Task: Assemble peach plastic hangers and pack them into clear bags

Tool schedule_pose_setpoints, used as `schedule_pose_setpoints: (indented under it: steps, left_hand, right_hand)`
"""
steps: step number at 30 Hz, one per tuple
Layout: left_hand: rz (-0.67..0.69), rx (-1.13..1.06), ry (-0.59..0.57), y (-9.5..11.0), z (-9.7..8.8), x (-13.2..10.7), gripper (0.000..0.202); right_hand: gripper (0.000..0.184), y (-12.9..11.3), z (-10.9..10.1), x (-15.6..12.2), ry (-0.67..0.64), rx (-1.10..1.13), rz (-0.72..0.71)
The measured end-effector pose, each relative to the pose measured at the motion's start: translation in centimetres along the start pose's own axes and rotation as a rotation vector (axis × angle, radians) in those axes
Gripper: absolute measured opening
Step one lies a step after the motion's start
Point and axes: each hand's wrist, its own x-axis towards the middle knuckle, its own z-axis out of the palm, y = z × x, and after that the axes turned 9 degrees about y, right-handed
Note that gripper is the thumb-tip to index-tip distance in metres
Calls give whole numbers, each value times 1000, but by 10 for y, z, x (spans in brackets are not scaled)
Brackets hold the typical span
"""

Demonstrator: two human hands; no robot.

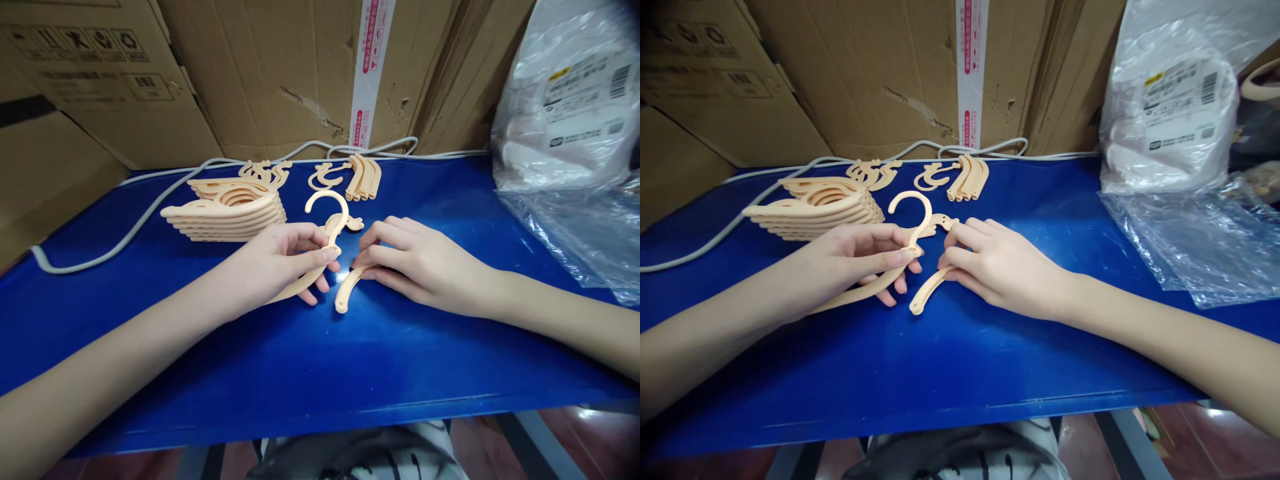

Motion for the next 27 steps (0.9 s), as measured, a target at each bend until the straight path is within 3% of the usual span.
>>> schedule_pose_setpoints:
  steps: [8,14,27]
  left_hand:
    - [-89,4,42,4,1,1,18]
    - [-77,-82,42,5,-1,0,22]
    - [-374,-443,108,11,3,0,12]
  right_hand:
    - [20,3,3,-3,89,108,27]
    - [18,0,-6,-2,106,141,147]
    - [31,6,-4,-5,114,-202,-71]
